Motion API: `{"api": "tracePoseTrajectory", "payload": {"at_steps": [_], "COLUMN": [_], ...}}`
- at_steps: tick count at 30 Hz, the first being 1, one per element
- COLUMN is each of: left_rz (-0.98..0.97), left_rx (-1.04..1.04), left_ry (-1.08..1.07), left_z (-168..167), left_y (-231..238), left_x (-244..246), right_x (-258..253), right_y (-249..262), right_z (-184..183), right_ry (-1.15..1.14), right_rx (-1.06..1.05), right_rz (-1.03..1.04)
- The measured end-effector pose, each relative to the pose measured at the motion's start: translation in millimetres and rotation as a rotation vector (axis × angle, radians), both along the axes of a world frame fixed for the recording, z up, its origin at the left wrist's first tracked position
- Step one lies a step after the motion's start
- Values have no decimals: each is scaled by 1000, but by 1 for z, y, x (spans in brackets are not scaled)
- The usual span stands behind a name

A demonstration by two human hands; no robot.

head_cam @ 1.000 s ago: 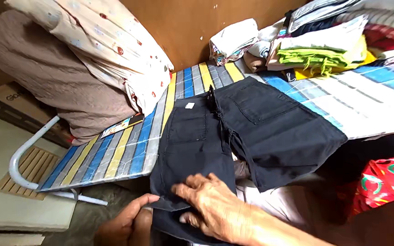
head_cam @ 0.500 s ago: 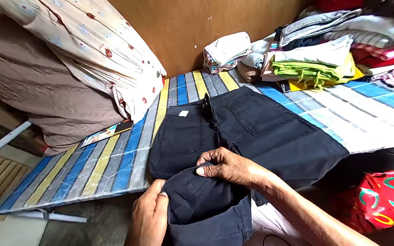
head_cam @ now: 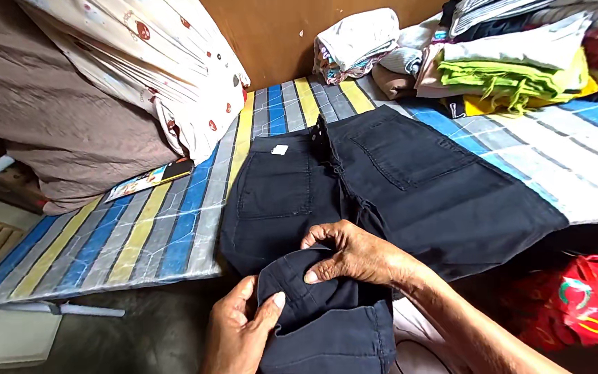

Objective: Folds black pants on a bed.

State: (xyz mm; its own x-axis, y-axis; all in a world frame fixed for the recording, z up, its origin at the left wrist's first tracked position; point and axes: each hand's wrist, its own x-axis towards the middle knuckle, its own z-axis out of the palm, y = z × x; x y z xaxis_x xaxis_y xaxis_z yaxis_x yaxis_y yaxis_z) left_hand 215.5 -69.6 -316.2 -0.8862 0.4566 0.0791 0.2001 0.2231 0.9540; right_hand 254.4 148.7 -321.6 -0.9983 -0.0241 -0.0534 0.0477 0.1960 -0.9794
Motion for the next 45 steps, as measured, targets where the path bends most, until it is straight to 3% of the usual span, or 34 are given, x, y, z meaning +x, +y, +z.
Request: {"api": "tracePoseTrajectory", "payload": {"at_steps": [9,19,25,29,33,39,45], "left_rz": [85,10,-65,-122,-177,-15,-223], "left_rx": [103,143,115,63,28,-62,-273], "left_ry": [-54,54,145,235,164,179,120], "left_z": [-8,-25,-34,-41,-33,-11,4], "left_y": [5,-2,-7,-13,-19,-6,-9], "left_x": [-1,-6,-11,-16,-17,-12,-15], "right_x": [-10,-4,0,2,5,11,14], "right_y": [-9,-11,-13,-17,-21,-22,-28], "right_z": [1,-15,-34,-41,-45,-51,-44], "right_ry": [70,207,496,663,692,746,810], "right_rx": [54,123,212,380,412,290,298], "right_rz": [61,35,32,2,-29,-71,-66]}}
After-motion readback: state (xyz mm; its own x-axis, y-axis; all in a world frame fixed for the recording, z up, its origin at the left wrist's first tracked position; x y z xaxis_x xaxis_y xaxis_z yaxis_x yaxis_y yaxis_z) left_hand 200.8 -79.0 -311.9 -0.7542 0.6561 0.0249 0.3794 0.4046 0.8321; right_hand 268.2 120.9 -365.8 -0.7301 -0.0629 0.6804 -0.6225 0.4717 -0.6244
